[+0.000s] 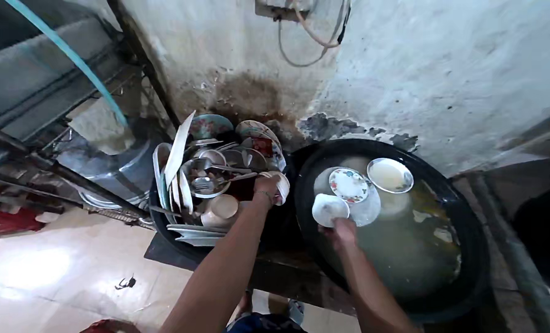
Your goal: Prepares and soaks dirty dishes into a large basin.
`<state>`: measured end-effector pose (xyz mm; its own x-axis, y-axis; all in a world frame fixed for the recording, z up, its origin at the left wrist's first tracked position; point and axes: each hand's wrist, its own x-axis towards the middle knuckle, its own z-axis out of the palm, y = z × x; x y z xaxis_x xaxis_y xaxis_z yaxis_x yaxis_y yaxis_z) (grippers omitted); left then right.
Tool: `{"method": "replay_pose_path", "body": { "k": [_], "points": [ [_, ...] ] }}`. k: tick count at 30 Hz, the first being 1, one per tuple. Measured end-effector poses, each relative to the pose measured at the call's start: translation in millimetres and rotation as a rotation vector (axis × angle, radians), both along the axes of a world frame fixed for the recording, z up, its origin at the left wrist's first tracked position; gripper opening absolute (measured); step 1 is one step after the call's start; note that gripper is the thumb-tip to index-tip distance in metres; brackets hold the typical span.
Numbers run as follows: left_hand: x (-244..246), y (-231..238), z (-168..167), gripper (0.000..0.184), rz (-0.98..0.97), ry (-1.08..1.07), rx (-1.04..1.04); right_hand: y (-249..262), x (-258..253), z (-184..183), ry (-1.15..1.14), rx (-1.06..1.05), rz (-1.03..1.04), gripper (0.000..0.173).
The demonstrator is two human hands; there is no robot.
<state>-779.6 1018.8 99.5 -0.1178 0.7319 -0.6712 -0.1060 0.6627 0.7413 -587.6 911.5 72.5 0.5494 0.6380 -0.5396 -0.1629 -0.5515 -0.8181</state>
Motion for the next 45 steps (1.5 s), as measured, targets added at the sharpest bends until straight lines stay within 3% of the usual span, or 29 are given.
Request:
{"method": "replay_pose_path", "body": {
  "k": [2,4,8,10,12,15,18,20,23,26,28,31,34,36,38,42,45],
  "points": [
    [1.6,-2.3,-8.8,0.049,-0.036,0.085,0.005,10.0,-16.3,17.9,0.116,0.123,0.016,0.041],
    [0.0,-4.1,-13.2,0.054,-0.093,0.198,0.028,21.9,-37.6,43.9,0.088,0.193,0.117,0.046],
    [0.1,-0.9,0.5,0.05,-0.29,0.439,0.089,50.6,-77.3,90.7,-0.413,0.238,0.372,0.046],
    [-1.0,4.1,6.8,0.055,-0.296,0.487,0.145,54.1,-85.5,108.7,-0.65,0.267,0.414,0.044],
    [-1.0,4.9,10.6,0.057,-0.165,0.397,0.158,45.8,-78.3,110.0,-0.769,0.262,0.414,0.046],
    [7.7,-3.6,39.4,0.053,-0.12,0.373,0.236,13.5,-42.0,75.9,-0.82,0.161,0.374,0.048],
    [42.9,-20.4,66.2,0.049,-0.215,0.386,0.39,-25.0,-10.8,32.8,-0.772,0.011,0.283,0.046],
    [78.7,-31.2,71.4,0.045,-0.393,0.429,0.486,-42.4,-0.2,10.3,-0.758,-0.025,0.228,0.045],
    [133.9,-40.4,51.9,0.041,-0.729,0.575,0.566,-51.1,3.0,0.0,-0.663,-0.129,0.176,0.045],
    [162.5,-42.2,20.4,0.051,-0.972,0.606,0.575,-51.9,2.6,-9.5,-0.553,-0.175,0.113,0.046],
    [153.8,-44.0,21.3,0.056,-1.016,0.635,0.609,-52.4,5.8,-17.7,-0.454,-0.191,0.082,0.045],
    [100.1,-42.1,45.1,0.038,-1.054,0.882,0.535,-55.9,10.9,-29.1,-0.315,-0.185,0.063,0.046],
    [39.1,-42.8,49.9,0.032,-1.227,1.193,0.184,-52.6,11.0,-28.8,-0.084,-0.142,0.031,0.045],
    [17.8,-49.9,32.3,0.033,-1.362,1.354,-0.052,-46.4,6.3,-26.3,0.139,-0.059,-0.033,0.044],
    [14.8,-51.6,4.5,0.038,-1.362,1.462,-0.144,-36.2,-3.9,-17.2,0.261,0.013,-0.062,0.039],
    [24.9,-57.4,-7.5,0.041,-1.272,1.357,-0.107,-13.9,-35.0,17.3,0.307,0.12,0.032,0.042],
    [19.0,-53.2,1.5,0.043,-1.219,1.246,-0.076,6.1,-63.5,39.2,0.139,0.133,0.231,0.043]
  ]
}}
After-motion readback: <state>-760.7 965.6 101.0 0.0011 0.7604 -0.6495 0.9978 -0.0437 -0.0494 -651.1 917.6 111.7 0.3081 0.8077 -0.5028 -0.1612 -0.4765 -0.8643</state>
